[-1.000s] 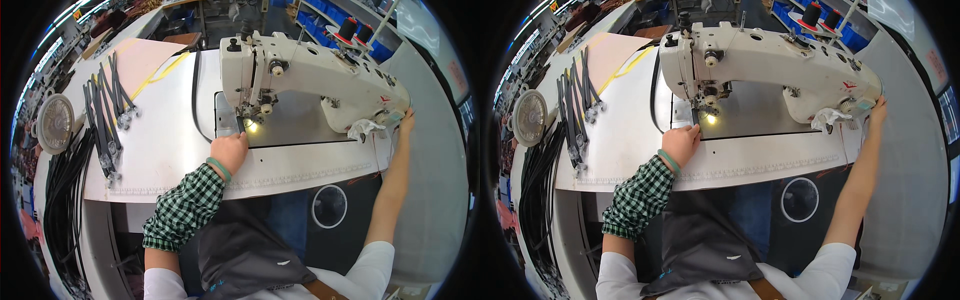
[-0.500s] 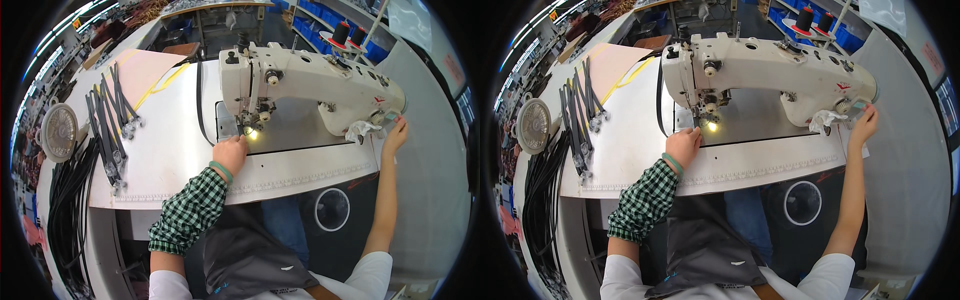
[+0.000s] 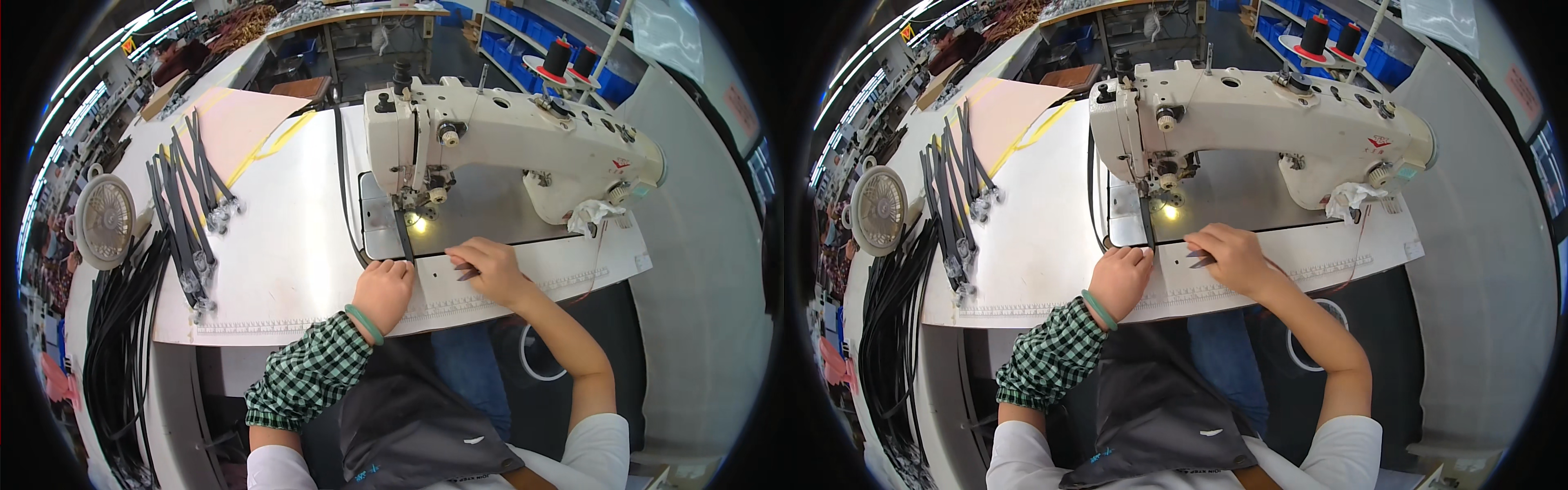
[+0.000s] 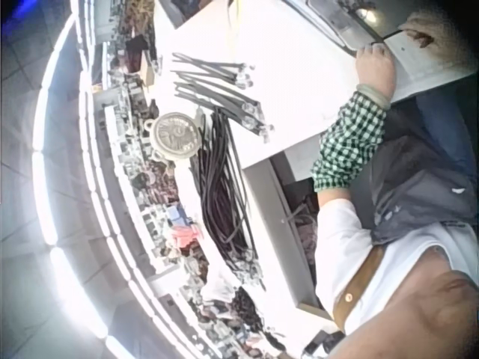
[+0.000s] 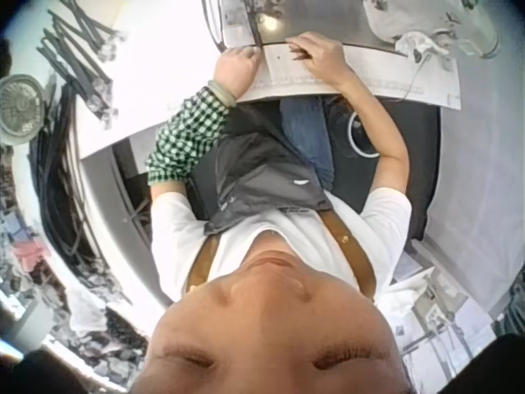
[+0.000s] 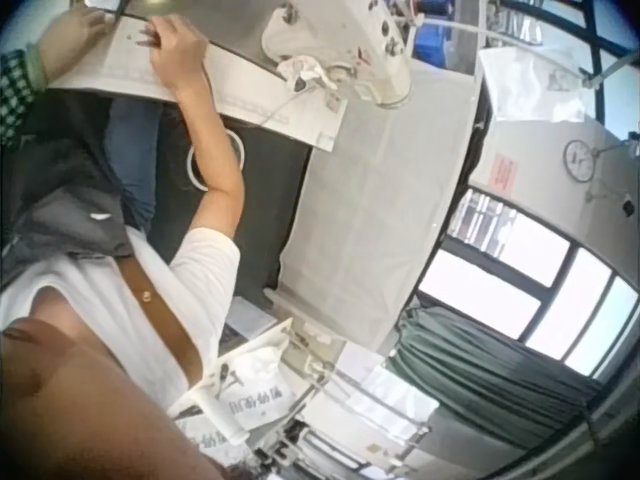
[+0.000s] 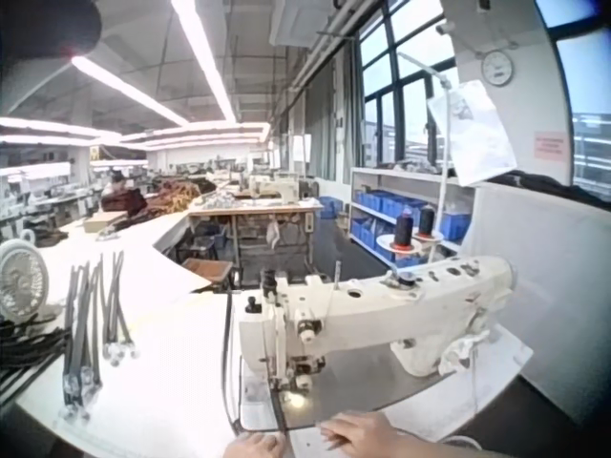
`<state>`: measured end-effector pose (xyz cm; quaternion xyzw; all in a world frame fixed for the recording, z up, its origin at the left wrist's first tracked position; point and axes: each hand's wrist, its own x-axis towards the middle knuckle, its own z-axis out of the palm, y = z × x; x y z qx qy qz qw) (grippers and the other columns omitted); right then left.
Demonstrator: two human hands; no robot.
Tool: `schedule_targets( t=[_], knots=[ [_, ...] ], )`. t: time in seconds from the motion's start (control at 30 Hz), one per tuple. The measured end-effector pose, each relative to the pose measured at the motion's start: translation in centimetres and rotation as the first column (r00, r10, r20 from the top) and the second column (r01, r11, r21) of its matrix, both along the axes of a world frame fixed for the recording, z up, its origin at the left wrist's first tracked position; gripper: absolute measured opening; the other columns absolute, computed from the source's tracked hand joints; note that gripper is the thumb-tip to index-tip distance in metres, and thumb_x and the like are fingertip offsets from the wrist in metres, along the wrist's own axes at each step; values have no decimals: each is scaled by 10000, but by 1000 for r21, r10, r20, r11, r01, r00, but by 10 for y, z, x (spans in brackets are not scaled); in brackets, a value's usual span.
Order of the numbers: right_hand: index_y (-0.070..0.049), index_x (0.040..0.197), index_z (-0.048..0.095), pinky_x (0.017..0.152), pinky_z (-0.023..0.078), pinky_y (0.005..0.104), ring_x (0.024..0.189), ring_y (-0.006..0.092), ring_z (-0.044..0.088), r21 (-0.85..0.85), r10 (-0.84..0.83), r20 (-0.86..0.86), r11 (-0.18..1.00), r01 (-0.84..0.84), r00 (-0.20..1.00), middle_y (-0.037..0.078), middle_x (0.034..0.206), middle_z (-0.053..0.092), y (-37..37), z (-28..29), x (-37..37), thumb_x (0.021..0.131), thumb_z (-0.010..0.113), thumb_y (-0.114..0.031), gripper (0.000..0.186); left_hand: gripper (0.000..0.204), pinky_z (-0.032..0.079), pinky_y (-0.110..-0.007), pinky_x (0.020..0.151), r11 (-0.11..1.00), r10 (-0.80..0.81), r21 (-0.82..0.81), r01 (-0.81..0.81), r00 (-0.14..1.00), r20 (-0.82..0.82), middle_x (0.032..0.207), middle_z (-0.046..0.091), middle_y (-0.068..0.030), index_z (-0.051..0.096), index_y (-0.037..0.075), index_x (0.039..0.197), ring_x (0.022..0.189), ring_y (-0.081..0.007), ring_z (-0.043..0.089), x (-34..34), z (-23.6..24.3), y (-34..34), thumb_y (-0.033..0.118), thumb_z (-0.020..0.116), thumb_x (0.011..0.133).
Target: The person operates an industrial sewing machine to stitch long black straps. They feed the straps through the machine one at a time, guiding them with both hands to ensure straight stitching. After each strap is sewn, the person cuts the thread and sets the finished piece aside before picking up the next one from a pile on the table.
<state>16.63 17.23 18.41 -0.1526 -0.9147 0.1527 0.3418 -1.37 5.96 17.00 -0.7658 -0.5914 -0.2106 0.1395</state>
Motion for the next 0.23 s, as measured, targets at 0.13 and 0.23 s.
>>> schedule_targets(
  t=[0.13, 0.23],
  knots=[
    [-41, 934, 612, 641, 499, 272, 817, 182, 564, -141, 172, 55, 976, -163, 984, 68, 979, 578, 0, -2, -29, 627, 576, 83, 333, 110, 431, -286, 579, 991, -16, -134, 4, 996, -86, 646, 512, -24, 568, 24, 793, 630, -160, 543, 13, 10, -11, 96, 568, 710],
    [-41, 963, 610, 707, 509, 250, 898, 187, 550, -210, 275, 91, 945, -252, 957, 92, 1076, 564, 2, -6, -40, 617, 558, 120, 385, 82, 429, -284, 554, 995, -3, -98, -12, 989, -148, 617, 503, -15, 570, 30, 774, 595, -142, 546, 21, 4, -22, 102, 560, 736]
  ],
)
